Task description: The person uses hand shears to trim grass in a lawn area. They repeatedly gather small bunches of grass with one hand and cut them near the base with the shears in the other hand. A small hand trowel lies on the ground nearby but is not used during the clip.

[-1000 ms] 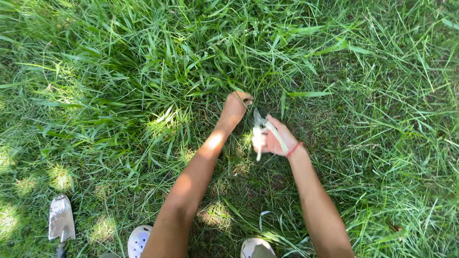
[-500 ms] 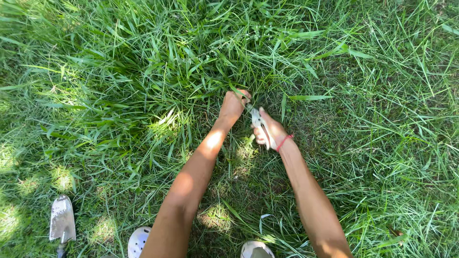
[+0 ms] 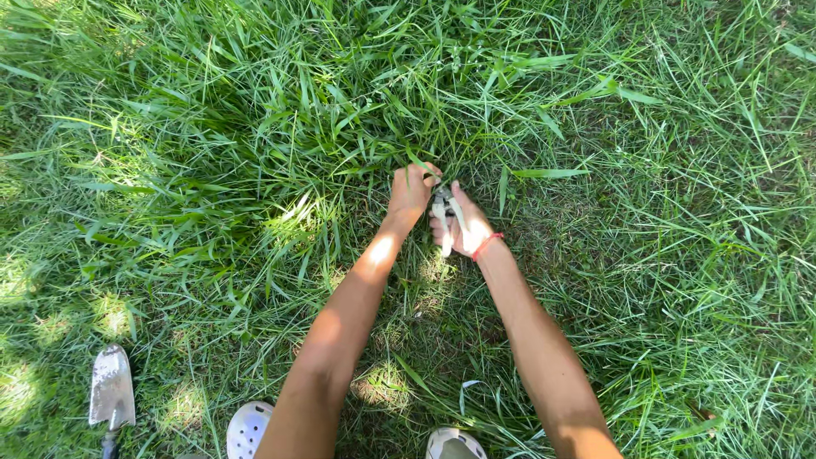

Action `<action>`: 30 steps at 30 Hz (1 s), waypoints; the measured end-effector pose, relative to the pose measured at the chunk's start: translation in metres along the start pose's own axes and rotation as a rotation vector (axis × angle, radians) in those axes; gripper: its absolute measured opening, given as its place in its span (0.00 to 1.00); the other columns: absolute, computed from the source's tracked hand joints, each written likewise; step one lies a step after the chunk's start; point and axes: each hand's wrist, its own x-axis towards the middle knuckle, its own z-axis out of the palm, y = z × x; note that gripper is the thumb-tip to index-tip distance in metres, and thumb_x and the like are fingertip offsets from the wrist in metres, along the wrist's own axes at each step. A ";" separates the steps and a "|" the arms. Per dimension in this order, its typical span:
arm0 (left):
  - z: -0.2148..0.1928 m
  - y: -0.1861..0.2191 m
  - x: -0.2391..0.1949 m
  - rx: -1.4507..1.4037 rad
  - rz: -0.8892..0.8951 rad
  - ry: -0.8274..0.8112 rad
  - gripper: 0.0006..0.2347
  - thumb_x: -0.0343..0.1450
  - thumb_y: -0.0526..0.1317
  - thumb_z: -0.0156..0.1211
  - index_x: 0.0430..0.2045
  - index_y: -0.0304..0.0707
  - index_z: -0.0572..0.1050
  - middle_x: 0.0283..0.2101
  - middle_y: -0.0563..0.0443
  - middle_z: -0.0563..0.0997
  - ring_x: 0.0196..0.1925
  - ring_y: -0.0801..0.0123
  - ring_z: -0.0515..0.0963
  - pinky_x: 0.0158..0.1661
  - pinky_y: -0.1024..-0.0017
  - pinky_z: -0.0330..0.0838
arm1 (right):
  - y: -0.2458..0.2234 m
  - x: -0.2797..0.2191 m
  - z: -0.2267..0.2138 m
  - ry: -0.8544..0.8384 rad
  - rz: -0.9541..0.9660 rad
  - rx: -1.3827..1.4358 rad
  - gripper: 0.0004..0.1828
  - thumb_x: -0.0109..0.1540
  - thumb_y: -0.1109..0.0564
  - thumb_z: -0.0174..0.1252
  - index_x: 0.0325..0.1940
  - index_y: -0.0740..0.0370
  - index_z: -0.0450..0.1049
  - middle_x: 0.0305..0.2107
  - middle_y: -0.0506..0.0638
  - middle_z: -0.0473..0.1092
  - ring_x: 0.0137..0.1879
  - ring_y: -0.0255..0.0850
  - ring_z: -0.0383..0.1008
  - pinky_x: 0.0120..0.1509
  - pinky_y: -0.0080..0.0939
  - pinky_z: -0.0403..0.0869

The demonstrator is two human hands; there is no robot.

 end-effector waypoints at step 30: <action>0.092 0.062 0.046 0.134 0.161 0.256 0.17 0.58 0.31 0.72 0.40 0.24 0.81 0.43 0.26 0.80 0.42 0.38 0.82 0.43 0.54 0.78 | -0.046 -0.132 -0.016 0.009 0.080 0.093 0.49 0.62 0.18 0.41 0.56 0.69 0.71 0.38 0.60 0.74 0.45 0.53 0.77 0.56 0.59 0.76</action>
